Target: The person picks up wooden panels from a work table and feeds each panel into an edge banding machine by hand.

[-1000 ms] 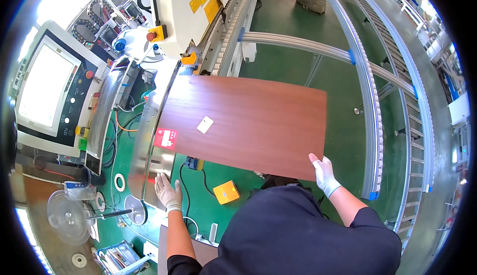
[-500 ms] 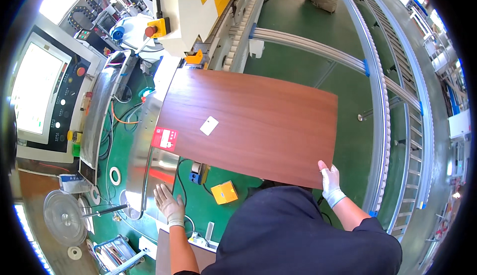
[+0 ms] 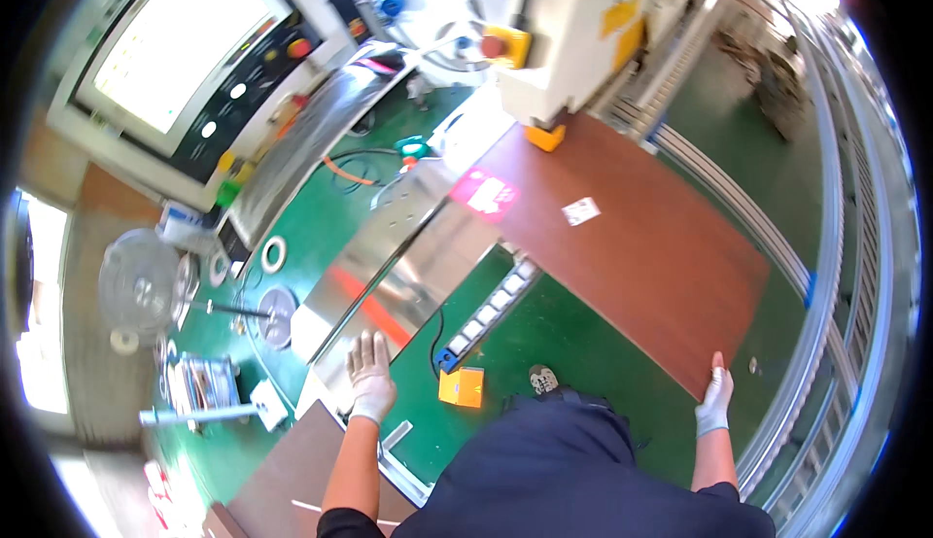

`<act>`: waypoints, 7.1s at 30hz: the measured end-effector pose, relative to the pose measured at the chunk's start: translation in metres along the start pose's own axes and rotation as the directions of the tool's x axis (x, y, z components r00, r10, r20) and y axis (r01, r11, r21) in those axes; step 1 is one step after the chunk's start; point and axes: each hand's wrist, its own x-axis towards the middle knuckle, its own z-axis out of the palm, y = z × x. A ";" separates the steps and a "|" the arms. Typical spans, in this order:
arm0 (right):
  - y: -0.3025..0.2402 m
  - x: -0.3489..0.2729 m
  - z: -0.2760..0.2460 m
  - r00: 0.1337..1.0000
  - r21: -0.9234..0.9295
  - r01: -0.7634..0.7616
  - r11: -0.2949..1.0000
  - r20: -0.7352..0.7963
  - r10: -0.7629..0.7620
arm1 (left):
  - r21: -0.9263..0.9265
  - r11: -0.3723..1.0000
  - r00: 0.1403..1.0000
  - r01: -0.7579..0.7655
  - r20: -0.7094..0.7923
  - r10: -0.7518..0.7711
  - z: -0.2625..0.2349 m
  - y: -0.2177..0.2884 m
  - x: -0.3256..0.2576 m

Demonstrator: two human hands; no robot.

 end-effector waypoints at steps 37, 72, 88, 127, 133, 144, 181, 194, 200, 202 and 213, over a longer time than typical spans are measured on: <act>0.094 -0.102 0.202 0.451 -0.872 0.158 0.463 0.481 0.752 | -0.723 -0.688 -0.408 0.062 0.611 -0.679 0.273 0.027 -0.613; 0.090 -0.212 0.225 0.594 -0.824 0.464 0.325 0.561 0.576 | -0.230 0.011 -0.186 -0.973 0.758 -0.625 0.166 -0.075 -0.593; 0.167 -0.454 0.329 -0.247 -0.796 0.000 0.605 0.587 0.771 | -0.673 -0.300 0.048 -0.676 0.366 -0.929 0.019 -0.021 -0.700; 0.078 -0.134 0.125 0.921 0.153 -0.322 0.934 0.279 0.272 | -0.851 0.523 0.998 0.034 0.000 -0.065 -0.030 -0.030 -0.065; 0.068 -0.118 0.146 0.946 0.172 -0.322 0.931 0.101 0.309 | -0.120 0.980 0.987 0.159 0.028 -0.157 0.007 -0.018 -0.044; 0.010 -0.073 0.212 0.912 0.122 -0.354 0.927 0.264 0.313 | -0.133 0.959 0.960 0.251 0.160 -0.229 0.000 -0.017 -0.039; -0.047 0.200 0.241 0.926 0.172 -0.025 0.985 0.376 -0.042 | -0.154 0.913 0.925 0.379 0.107 -0.366 -0.001 0.005 -0.039; 0.196 -0.110 0.282 -0.048 -0.134 0.967 0.215 0.737 0.675 | -0.549 0.116 0.476 0.828 0.578 -0.663 0.160 0.084 -0.363; 0.218 -0.051 0.284 -0.166 0.107 0.986 0.127 0.693 0.702 | -0.534 -0.626 -0.264 0.569 0.602 -0.754 0.252 0.119 -0.606; 0.198 -0.100 0.293 0.104 0.099 0.973 -0.208 0.614 0.783 | -0.682 -0.636 -0.422 0.361 0.489 -0.763 0.294 0.157 -0.695; 0.183 -0.289 0.321 -0.101 0.131 0.991 0.008 0.723 0.684 | -0.470 -0.603 -0.266 -0.645 0.877 -0.400 0.304 0.065 -0.699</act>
